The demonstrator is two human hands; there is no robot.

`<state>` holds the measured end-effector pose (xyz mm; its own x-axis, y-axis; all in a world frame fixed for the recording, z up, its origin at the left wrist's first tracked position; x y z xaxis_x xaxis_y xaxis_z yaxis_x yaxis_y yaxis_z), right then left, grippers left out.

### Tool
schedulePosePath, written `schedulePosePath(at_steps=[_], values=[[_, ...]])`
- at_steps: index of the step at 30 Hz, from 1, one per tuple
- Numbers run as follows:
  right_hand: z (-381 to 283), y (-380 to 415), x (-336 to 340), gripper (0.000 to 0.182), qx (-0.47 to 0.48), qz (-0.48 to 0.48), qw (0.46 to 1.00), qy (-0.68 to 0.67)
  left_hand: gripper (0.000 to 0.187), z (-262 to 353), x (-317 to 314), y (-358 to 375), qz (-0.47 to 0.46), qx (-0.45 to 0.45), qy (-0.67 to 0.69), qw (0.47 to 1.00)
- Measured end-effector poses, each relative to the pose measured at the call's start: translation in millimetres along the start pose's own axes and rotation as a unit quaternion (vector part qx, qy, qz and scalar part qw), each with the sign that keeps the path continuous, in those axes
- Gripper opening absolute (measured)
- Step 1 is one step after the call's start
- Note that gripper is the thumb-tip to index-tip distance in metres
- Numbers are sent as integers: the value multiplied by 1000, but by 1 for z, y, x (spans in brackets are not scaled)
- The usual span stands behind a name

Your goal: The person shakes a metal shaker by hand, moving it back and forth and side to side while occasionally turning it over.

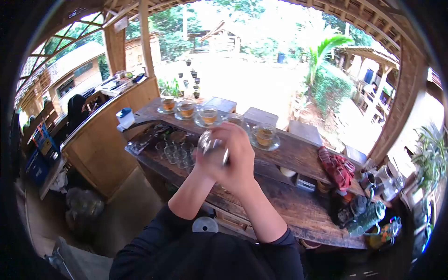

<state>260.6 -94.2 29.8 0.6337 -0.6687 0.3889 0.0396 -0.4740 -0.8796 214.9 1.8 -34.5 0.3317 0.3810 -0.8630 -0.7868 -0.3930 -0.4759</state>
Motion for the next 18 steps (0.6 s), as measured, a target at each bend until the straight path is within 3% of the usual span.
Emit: schedulePosePath(at_steps=[1, 2, 3, 5, 7, 8, 9, 10, 11, 12, 13, 14, 15, 17, 18], values=[[6, 5, 7, 35, -131, 27, 988, -80, 49, -17, -7, -6, 116, -55, -49, 990], [-3, 7, 23, 35, -47, 55, 997, -10, 44, -28, -12, -6, 105, -38, 24, 993], [-18, 8, 42, 35, 42, 86, 993, 63, 47, -36, -10, -5, -81, 21, 93, 992], [-38, 18, 69, 39, 93, 67, 990, 86, 65, -42, -59, -8, -100, 127, -49, 986], [-38, 25, 88, 41, 126, 11, 986, 111, 82, -73, -90, -9, -277, 61, 1, 959], [-38, 29, 98, 43, 142, -16, 982, 127, 85, -77, -80, -21, -329, 89, -32, 940], [-39, 35, 112, 45, 154, -42, 976, 150, 83, -88, -81, -30, -287, 104, 10, 952], [-43, 46, 129, 47, 156, -68, 969, 179, 72, -97, -60, -42, -300, 189, 136, 925], [-14, 37, 133, 40, 195, 19, 941, 276, 64, -111, -30, -58, -305, 271, 258, 876], [-3, 32, 136, 38, 70, 75, 984, 144, 58, -133, -13, -70, -180, 199, 153, 951], [18, 44, 138, 38, -119, 122, 984, 52, 53, -150, -7, -79, -59, 115, 29, 991], [8, 51, 151, 37, -99, 128, 981, 106, 53, -171, -13, -74, 9, 126, 56, 990], [-6, 55, 164, 37, -79, 129, 976, 159, 53, -177, -20, -74, -6, 134, 54, 989], [-58, 59, 187, 39, 103, 66, 962, 243, 57, -185, -37, -73, -152, 284, 149, 935], [-76, 68, 199, 39, 138, 12, 935, 326, 62, -192, -56, -70, -209, 273, 127, 930]])
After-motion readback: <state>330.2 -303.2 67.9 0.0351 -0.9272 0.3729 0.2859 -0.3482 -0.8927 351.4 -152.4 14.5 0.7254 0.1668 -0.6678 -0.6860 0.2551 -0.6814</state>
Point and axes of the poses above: each hand's wrist, its own y-axis away from the middle knuckle, its own x-axis out of the back of the hand, z = x × y, the point moved 1 cm from there along -y, towards the middle knuckle, and after that the axes turned 12 degrees about -z, right-handed, at the moved point
